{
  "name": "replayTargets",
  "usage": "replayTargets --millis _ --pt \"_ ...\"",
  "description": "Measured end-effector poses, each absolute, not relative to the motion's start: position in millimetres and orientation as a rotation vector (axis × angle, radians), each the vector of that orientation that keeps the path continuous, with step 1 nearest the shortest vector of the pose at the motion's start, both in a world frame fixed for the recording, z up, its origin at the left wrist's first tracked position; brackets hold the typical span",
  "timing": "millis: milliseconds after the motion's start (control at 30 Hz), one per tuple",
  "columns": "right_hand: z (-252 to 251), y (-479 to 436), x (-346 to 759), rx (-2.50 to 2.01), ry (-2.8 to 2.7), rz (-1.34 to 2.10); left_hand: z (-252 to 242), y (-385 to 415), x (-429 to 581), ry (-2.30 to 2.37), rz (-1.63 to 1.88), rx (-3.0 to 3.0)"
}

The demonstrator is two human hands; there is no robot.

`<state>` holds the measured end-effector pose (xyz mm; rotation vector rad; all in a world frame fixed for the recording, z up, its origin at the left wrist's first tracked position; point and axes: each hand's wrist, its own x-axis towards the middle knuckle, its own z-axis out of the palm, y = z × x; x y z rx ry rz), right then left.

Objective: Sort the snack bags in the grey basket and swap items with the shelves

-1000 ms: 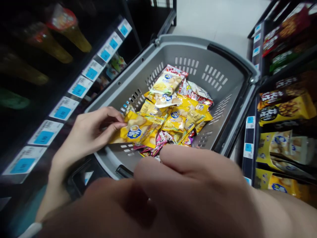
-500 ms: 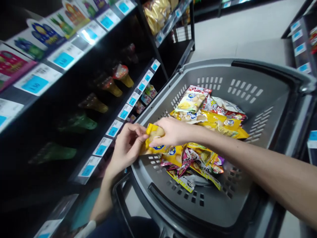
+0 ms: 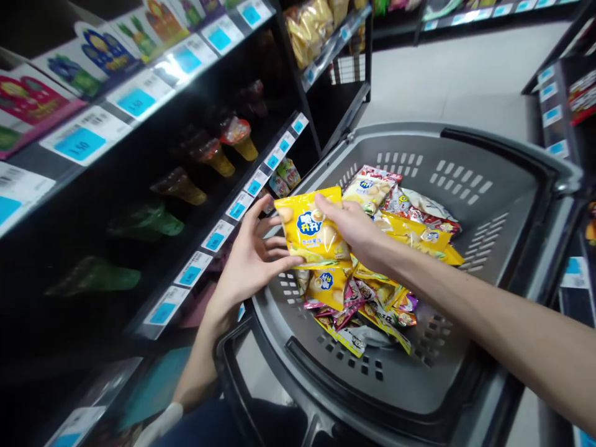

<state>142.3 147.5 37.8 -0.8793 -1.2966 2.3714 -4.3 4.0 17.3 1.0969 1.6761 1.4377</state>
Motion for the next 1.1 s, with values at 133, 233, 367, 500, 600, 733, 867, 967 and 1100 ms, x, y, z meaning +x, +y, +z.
replayTargets --millis 133,233,367,500,600,733,867,967,1100 --pt "41 145 144 -0.914 -1.218 2.34 16 2 -6 1.672 1.375 1.099" --pt "41 144 145 -0.905 -1.195 2.317 17 1 -7 1.666 1.383 1.106" --pt "40 139 144 -0.903 -1.183 2.277 18 0 -8 1.649 1.385 1.1" --pt "39 133 143 -0.917 -1.148 2.273 17 -2 -10 1.625 1.393 1.125" --pt "37 130 143 -0.958 -1.159 2.269 15 -3 -12 1.611 1.396 1.126" --pt "37 130 142 -0.961 -1.176 2.261 14 -3 -13 1.598 1.414 1.158" --pt "38 130 142 -0.94 -1.149 2.277 15 -4 -14 1.594 1.408 1.164" --pt "38 130 142 -0.936 -1.121 2.283 16 -4 -13 1.587 1.402 1.157" --pt "38 129 142 -0.934 -1.106 2.29 16 -5 -12 1.589 1.399 1.162"
